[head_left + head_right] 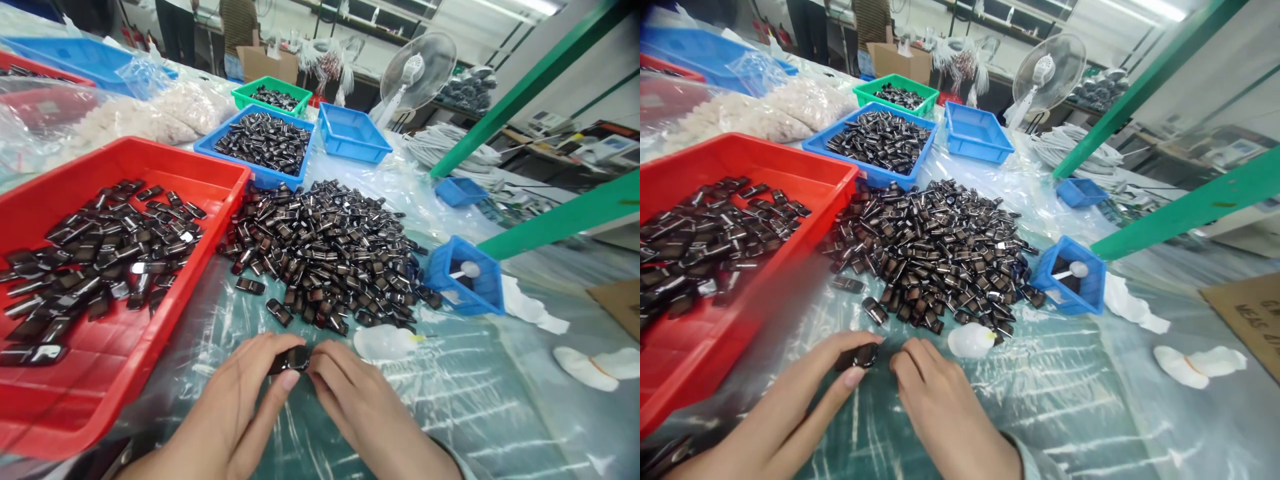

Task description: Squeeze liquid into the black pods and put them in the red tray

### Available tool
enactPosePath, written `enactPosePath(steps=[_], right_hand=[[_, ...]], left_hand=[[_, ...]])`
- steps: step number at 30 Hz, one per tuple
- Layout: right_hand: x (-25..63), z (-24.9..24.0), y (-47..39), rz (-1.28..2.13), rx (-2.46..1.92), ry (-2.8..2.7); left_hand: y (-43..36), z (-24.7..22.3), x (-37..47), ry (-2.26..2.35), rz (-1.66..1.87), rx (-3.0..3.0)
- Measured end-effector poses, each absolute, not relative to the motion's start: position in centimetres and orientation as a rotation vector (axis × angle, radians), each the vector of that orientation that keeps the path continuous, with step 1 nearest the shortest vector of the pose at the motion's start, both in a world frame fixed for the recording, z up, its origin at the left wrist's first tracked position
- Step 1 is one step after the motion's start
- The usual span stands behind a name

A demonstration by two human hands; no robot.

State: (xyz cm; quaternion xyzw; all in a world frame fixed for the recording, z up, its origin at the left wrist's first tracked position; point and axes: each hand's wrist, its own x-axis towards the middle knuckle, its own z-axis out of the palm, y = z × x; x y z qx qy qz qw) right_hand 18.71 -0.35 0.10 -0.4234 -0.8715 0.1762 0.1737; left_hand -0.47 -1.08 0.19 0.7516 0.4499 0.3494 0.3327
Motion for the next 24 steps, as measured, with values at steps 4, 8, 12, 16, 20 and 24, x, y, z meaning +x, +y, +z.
enactPosePath(steps=[4, 8, 12, 16, 20, 24], right_hand=[[19.5, 0.5, -0.7, 0.733, -1.238, -2.216], [20.0, 1.4, -0.9, 1.2, -1.247, -1.801], [19.5, 2.5, -0.9, 1.908, -1.111, -0.952], [18.8, 2.9, -0.9, 2.036, -0.991, -0.701], [18.7, 2.6, -1.2, 2.119, -0.951, -0.627], [18.7, 2.3, -1.4, 2.153, -0.92, -0.586]], left_hand=[[-1.1, 0.4, -0.6, 1.117, 0.877, 2.055], [-1.3, 0.0, -0.5, 1.127, 0.824, 2.129], [-1.1, -0.4, -0.5, 1.035, 0.891, 2.156], [-0.8, 0.5, -0.5, 0.963, 0.779, 2.206], [-0.6, 1.1, -0.4, 0.936, 0.805, 2.283], [-0.6, 0.3, -0.5, 0.882, 0.845, 2.293]])
